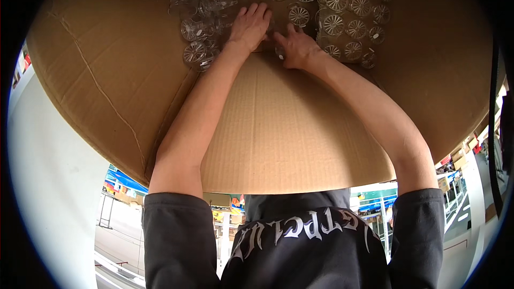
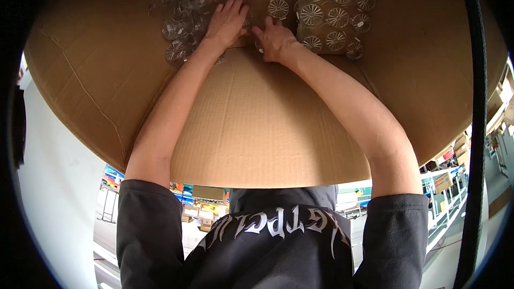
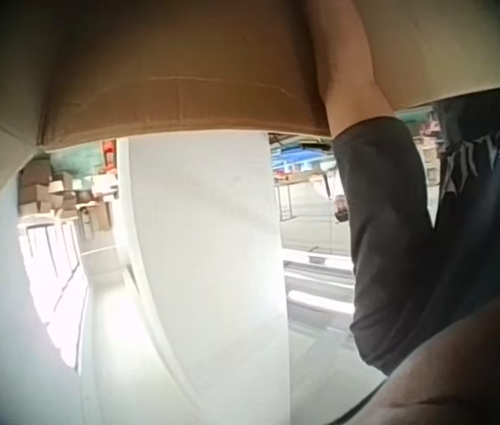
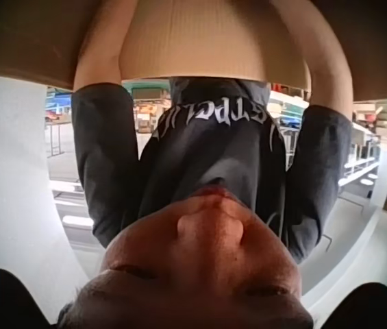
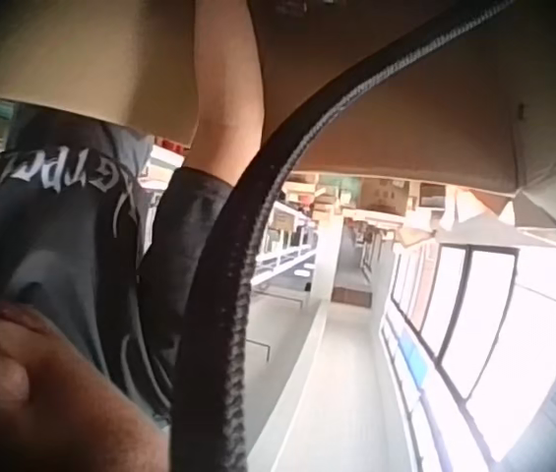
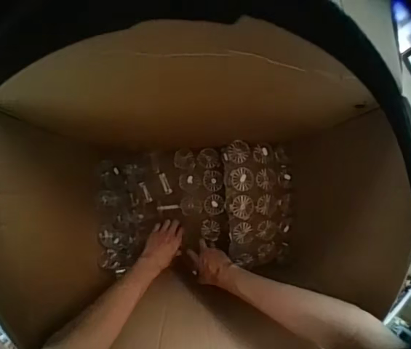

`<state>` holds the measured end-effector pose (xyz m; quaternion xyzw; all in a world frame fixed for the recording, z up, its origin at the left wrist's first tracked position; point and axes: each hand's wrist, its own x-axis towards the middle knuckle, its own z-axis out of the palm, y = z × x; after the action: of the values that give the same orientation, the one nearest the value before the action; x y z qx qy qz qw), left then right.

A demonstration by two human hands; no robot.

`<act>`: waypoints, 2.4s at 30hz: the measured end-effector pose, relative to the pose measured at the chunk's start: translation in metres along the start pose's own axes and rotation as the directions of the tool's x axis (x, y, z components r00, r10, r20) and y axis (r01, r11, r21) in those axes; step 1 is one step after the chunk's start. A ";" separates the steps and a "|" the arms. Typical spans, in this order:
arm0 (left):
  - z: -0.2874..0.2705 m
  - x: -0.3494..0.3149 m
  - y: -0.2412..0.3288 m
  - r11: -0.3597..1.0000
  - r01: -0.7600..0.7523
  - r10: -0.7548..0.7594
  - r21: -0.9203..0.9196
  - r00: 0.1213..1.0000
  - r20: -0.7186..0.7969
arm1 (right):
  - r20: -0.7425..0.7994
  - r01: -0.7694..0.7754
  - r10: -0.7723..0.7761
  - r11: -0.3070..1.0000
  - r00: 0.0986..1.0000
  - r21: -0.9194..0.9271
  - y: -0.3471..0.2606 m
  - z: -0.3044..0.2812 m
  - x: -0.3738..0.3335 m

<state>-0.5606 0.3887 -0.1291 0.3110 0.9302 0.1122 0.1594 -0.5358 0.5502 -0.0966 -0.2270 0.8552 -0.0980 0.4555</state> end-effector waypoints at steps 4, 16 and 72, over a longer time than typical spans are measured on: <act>0.004 0.010 0.011 0.996 0.038 -0.047 0.085 0.993 0.108 | -0.034 0.231 -0.244 0.947 0.969 -0.223 0.022 0.030 0.012; 0.020 0.009 0.014 0.993 0.112 -0.110 -0.021 0.988 0.105 | 0.098 0.346 -0.337 0.841 0.936 -0.415 0.015 0.025 0.015; -0.034 0.035 -0.002 0.764 0.544 -0.096 -0.347 0.628 0.773 | 0.430 -0.228 0.107 0.943 0.897 0.241 0.063 -0.014 -0.097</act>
<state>-0.6004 0.4050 -0.1060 0.0897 0.7592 0.2129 0.6084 -0.5198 0.6514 -0.0408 -0.0990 0.7336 -0.1303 0.6596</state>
